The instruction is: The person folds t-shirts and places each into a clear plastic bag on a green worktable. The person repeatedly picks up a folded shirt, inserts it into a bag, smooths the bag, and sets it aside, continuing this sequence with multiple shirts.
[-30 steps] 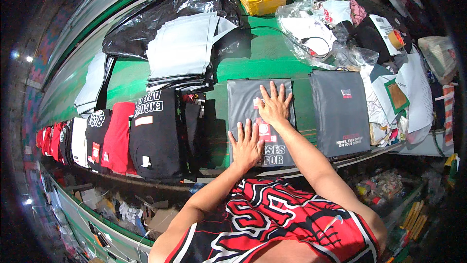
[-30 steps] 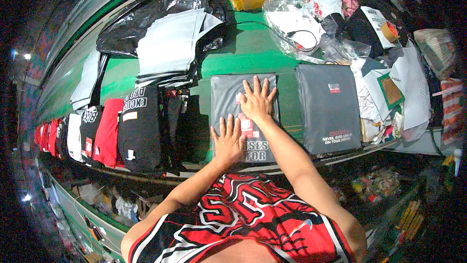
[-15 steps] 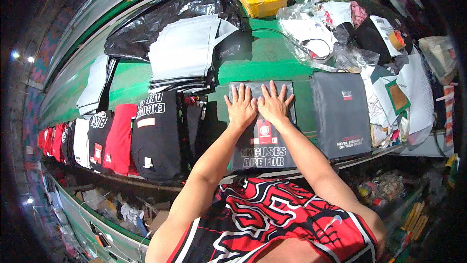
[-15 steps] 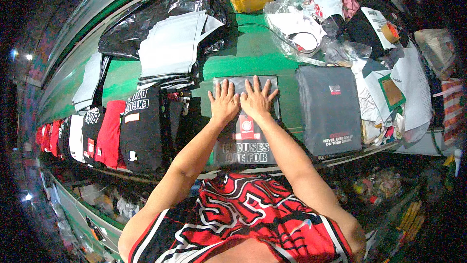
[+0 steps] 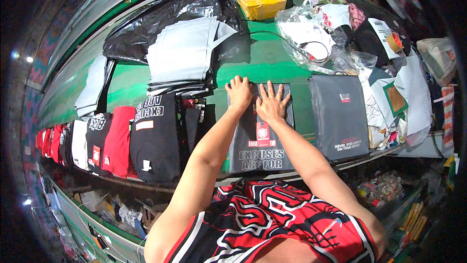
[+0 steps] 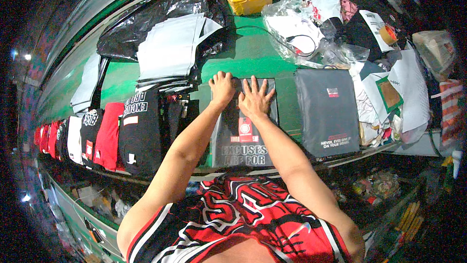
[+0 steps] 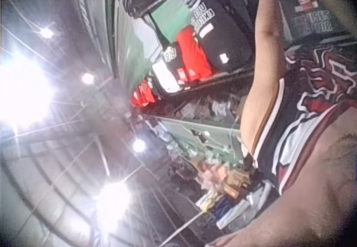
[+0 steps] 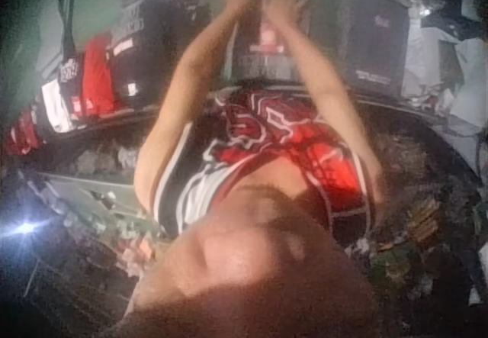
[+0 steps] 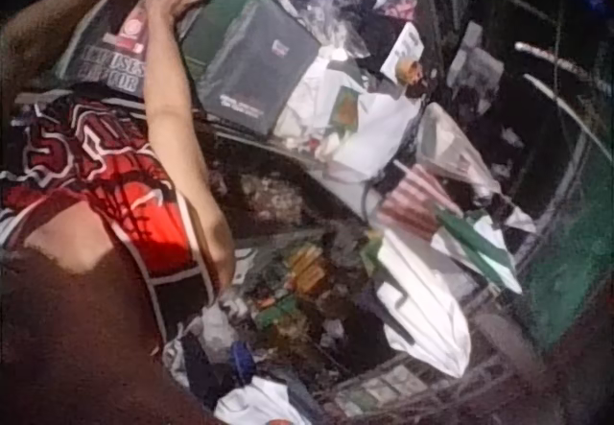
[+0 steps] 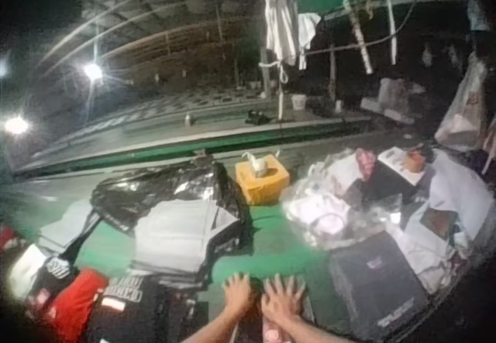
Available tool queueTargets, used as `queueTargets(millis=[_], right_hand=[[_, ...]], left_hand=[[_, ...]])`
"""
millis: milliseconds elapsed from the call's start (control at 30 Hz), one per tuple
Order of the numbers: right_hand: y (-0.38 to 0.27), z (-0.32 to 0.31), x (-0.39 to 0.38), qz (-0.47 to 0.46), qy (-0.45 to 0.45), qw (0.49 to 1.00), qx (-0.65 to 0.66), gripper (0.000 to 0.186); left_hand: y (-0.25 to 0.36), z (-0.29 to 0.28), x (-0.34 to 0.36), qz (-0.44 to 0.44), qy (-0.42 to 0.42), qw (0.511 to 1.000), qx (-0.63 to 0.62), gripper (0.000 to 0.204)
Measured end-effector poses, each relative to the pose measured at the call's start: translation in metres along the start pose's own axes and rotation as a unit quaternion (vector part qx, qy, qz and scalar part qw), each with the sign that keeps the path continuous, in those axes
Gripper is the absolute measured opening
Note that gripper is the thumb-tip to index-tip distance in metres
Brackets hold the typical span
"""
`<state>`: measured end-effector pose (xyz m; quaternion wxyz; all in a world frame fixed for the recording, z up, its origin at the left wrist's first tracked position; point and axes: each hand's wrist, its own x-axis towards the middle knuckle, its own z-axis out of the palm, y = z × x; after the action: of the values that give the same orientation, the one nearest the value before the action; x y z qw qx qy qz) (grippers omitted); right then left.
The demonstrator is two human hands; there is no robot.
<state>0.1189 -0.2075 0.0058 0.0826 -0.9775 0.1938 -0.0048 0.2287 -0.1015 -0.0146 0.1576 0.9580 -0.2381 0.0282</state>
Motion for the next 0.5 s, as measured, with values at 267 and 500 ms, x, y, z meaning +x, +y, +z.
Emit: queueTargets(millis=[267,500], right_hand=[[0.001,0.002,-0.001,-0.002,0.008,1.0,0.002,0.061],[0.003,0.004,-0.001,-0.001,0.008,1.0,0.005,0.061]], left_hand=[[-0.012,-0.007,0.025,0.038,-0.072,0.997,-0.014,0.02],[-0.049,-0.031,0.033,0.025,-0.118,0.992,0.039,0.022]])
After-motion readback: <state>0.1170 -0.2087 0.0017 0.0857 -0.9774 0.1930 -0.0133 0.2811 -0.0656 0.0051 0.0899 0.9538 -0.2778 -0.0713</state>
